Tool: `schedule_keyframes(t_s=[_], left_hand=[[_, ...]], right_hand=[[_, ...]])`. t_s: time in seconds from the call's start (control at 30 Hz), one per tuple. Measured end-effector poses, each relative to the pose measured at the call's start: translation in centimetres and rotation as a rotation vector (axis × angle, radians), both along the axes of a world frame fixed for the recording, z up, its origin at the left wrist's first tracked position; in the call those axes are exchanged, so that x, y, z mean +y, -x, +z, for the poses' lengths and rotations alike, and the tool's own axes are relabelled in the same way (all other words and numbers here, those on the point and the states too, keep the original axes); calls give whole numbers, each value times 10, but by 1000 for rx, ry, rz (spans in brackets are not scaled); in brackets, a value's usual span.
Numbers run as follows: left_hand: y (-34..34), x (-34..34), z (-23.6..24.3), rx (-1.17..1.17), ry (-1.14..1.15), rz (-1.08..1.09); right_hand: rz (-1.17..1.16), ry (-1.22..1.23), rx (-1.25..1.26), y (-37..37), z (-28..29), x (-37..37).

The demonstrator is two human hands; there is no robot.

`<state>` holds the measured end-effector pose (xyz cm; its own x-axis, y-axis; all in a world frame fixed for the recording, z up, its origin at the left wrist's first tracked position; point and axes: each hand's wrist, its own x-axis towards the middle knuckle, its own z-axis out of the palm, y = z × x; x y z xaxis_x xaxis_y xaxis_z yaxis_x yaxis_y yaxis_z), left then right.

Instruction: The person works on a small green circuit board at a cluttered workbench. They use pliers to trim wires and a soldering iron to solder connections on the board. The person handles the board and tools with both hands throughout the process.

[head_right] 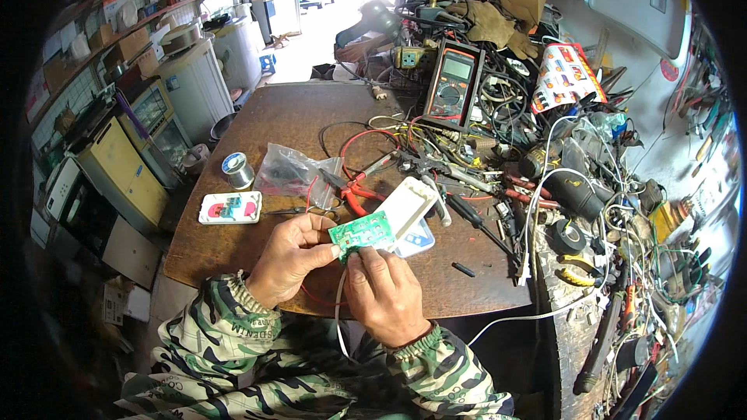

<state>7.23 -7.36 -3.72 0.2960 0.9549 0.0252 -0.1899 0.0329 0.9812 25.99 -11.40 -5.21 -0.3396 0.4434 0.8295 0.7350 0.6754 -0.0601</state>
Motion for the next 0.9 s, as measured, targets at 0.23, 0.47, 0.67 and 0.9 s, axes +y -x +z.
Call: schedule_keyframes(t_s=[0.23,0.47,0.67,0.9], left_hand=[[-5,3,-2,14,-20,1],[-4,2,-4,49,-46,15],[-3,3,-5,74,-41,-1],[-4,4,-4,69,-44,-20]], right_hand=[[-32,30,17,0,-1,-3],[18,83,46,-3,-4,-1],[21,167,289,-6,-5,-1],[44,667,969,-21,-17,7]])
